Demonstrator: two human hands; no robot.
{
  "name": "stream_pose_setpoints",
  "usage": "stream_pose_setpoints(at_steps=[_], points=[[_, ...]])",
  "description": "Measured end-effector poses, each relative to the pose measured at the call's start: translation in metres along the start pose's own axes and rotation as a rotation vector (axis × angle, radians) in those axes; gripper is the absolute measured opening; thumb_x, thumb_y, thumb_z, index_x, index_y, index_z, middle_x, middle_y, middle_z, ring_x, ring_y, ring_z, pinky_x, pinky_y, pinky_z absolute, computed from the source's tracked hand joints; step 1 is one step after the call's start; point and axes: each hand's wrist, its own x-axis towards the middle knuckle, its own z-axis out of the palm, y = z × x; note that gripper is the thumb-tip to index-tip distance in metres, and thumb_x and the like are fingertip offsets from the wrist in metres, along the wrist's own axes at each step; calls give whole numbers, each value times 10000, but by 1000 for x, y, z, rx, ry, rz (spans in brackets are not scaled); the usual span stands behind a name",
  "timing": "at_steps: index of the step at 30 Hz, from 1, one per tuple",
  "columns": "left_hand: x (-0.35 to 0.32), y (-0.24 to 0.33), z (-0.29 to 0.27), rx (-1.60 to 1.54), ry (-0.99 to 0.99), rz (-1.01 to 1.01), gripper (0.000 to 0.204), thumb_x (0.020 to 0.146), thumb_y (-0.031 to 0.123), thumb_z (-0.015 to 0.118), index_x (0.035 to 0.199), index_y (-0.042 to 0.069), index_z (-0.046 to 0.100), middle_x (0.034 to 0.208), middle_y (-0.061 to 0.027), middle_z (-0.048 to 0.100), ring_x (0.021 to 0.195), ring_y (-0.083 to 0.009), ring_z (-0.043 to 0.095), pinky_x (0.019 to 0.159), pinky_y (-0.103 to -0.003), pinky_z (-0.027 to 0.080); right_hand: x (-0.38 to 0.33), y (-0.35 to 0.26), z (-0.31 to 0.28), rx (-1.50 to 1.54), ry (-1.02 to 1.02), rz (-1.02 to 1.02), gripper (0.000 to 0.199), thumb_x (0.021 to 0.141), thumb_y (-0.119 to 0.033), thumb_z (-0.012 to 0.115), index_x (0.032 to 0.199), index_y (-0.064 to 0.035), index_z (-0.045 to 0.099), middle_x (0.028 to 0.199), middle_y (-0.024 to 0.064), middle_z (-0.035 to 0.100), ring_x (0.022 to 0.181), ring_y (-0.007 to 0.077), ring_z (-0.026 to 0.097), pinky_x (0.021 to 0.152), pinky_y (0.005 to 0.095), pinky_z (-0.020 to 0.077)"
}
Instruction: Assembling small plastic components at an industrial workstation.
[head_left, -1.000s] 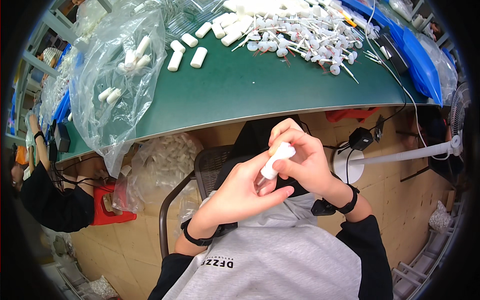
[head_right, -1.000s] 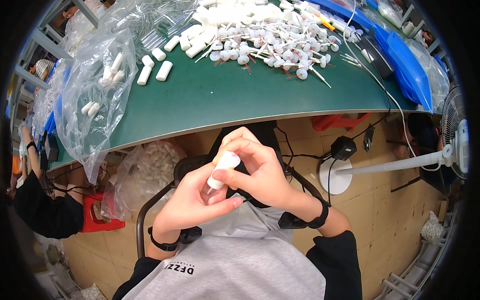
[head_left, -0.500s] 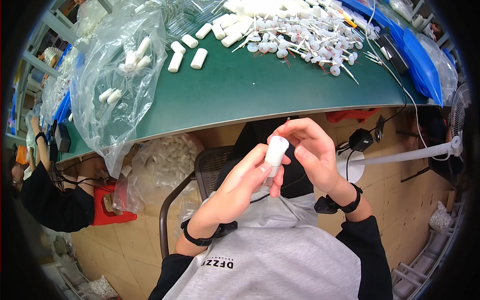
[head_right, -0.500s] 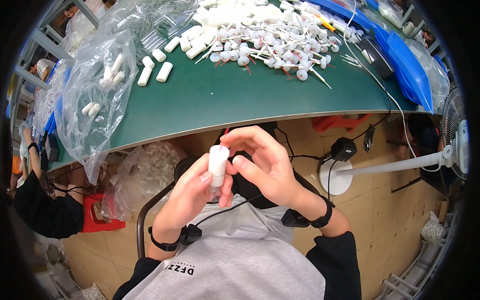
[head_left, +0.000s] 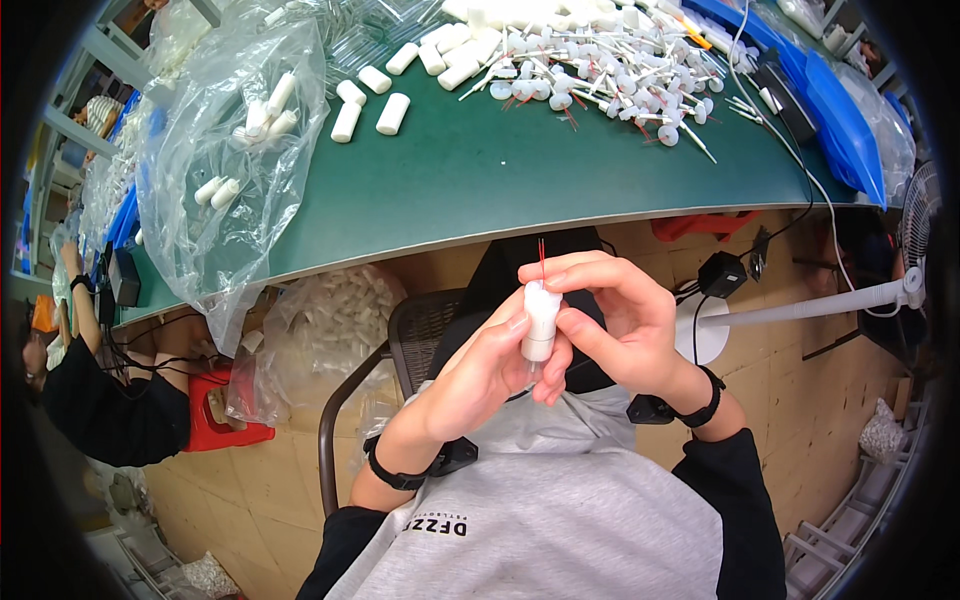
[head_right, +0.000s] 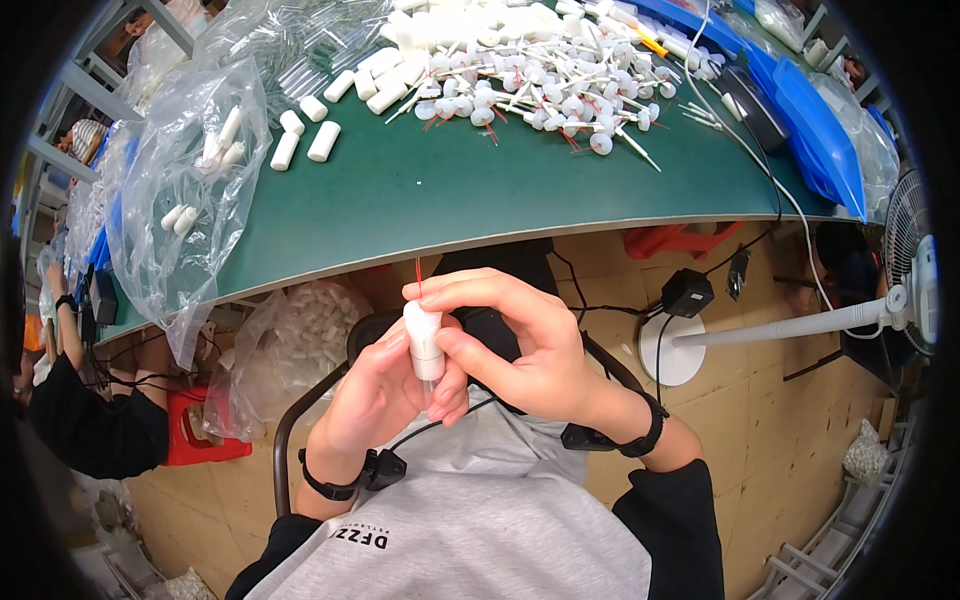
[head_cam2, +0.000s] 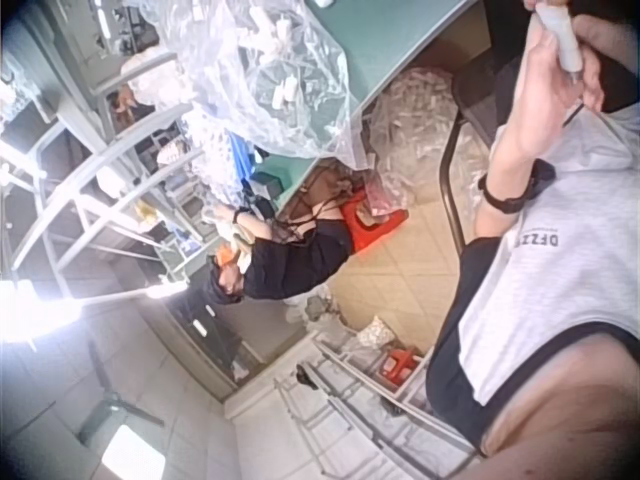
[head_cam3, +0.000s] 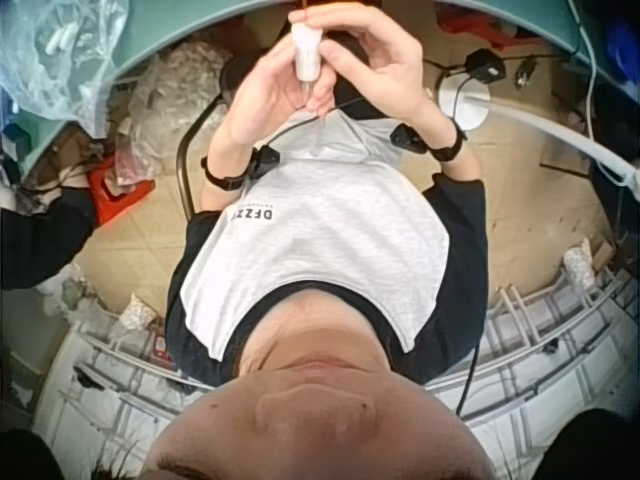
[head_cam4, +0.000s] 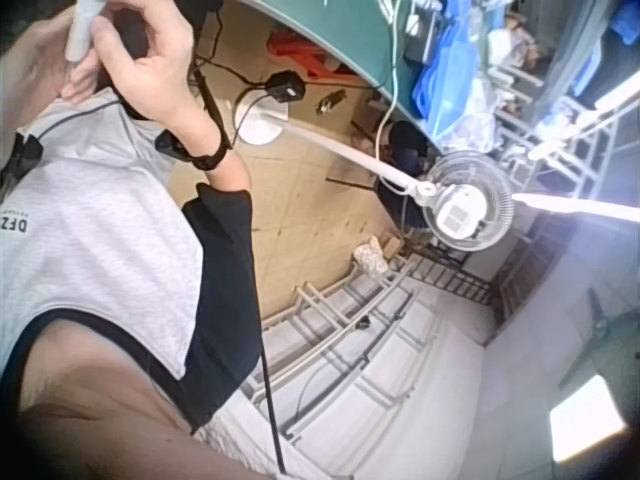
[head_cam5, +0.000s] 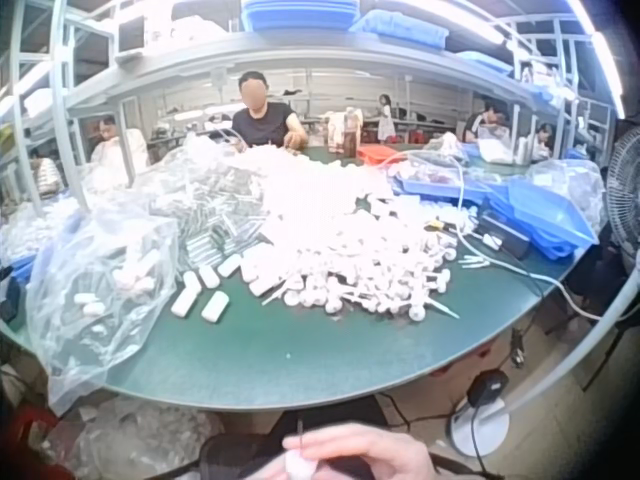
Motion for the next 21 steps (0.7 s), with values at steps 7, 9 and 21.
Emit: stream_pose_setpoints(at_steps=[7, 9, 21], points=[[3, -5, -6, 61, 3, -12, 396, 975, 333, 254, 1198, 33, 386, 745, -46, 477, 623, -116, 454, 618, -272, 421, 1, 4, 1, -157, 72, -45, 222, 761, 39, 628, 979, -2, 619, 994, 150, 648, 931, 228, 629, 806, 321, 500], [3, -5, -4, 79, 47, -6, 390, 972, 324, 263, 1170, 23, 411, 739, -45, 478, 612, -116, 451, 607, -269, 418, 1, 5, 1, -173, 85, -44, 210, 756, 33, 637, 962, -7, 625, 980, 143, 652, 914, 223, 633, 789, 318, 505], [8, 0, 4, -14, 259, 25, 370, 900, 287, 283, 1019, 3, 488, 600, -25, 414, 461, -116, 375, 458, -254, 353, 4, 7, 5, -343, 11, -115, 263, 706, 2, 658, 967, -12, 627, 963, 102, 646, 950, 257, 604, 848, 356, 466]])
